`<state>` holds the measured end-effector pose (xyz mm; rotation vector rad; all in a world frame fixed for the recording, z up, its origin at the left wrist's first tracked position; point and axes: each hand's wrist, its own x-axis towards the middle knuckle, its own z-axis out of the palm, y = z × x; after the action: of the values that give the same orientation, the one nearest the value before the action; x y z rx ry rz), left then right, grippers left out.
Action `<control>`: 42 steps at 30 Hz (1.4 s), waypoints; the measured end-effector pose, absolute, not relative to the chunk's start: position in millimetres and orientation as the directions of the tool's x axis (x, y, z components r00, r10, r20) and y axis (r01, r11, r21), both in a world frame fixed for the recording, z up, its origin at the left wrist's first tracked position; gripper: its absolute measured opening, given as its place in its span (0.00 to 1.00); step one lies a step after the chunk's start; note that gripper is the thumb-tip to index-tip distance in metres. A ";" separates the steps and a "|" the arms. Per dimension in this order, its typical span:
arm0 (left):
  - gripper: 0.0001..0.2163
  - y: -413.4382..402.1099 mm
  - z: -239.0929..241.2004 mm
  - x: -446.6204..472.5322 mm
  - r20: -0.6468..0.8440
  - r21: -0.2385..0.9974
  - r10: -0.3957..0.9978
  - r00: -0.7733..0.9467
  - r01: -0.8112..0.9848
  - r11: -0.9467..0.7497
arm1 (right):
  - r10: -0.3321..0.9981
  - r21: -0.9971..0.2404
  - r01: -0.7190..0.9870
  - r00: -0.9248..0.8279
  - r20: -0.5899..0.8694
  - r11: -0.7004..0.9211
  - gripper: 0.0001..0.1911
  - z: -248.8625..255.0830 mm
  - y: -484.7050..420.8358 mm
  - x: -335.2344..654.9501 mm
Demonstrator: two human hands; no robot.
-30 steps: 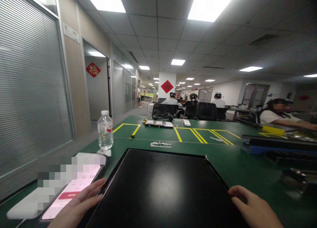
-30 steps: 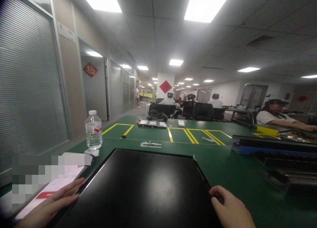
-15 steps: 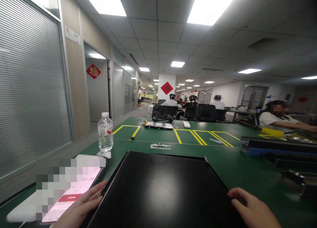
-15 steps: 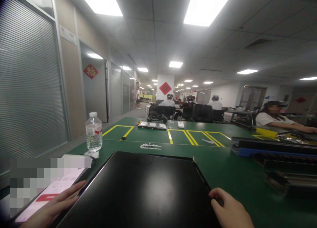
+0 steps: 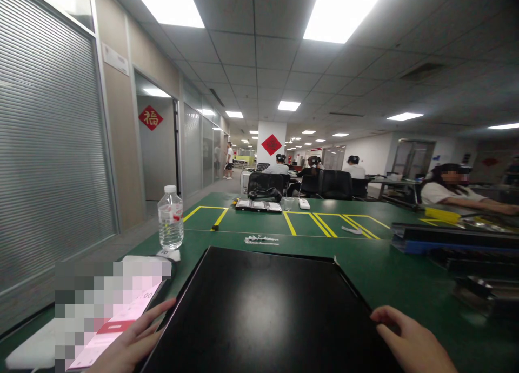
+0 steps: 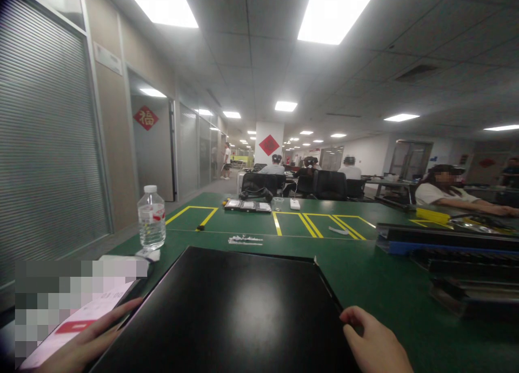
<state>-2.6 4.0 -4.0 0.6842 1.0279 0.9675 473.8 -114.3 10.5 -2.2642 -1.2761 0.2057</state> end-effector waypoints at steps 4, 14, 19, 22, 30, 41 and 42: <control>0.34 2.9 -2.6 -2.8 -0.330 0.883 0.932 0.150 -0.299 0.361 | 0.829 -0.513 0.752 0.544 0.129 -0.413 0.14 11.2 -115.0 472.6; 0.21 -4.9 12.0 -3.0 -0.226 0.974 0.974 0.024 0.020 0.225 | 0.834 -0.514 0.749 0.541 0.109 -0.418 0.14 10.6 -115.0 472.7; 0.21 -5.1 12.2 -0.6 -0.205 0.978 0.978 0.039 -0.041 0.207 | 0.833 -0.508 0.748 0.543 0.100 -0.427 0.14 14.1 -115.3 470.2; 0.22 -5.4 9.9 -1.7 -0.179 0.983 0.983 0.047 -0.032 0.181 | 0.834 -0.506 0.746 0.545 0.091 -0.433 0.15 15.4 -115.6 469.4; 0.16 -3.4 2.0 -12.9 -0.099 0.980 0.994 0.040 0.176 0.091 | 0.839 -0.502 0.746 0.540 0.070 -0.438 0.16 13.3 -115.0 471.1; 0.17 -7.7 12.5 -11.3 -0.067 0.984 0.996 0.065 0.167 0.055 | 0.836 -0.514 0.732 0.546 0.049 -0.448 0.17 10.1 -113.9 475.0; 0.17 -7.9 12.3 -11.9 -0.062 0.986 0.996 0.059 0.159 0.051 | 0.836 -0.515 0.730 0.547 0.047 -0.449 0.17 10.4 -113.6 474.5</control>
<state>-11.9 -7.9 12.3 1.3108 1.3023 1.0410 474.5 -113.6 10.4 -2.3033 -1.2653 0.2923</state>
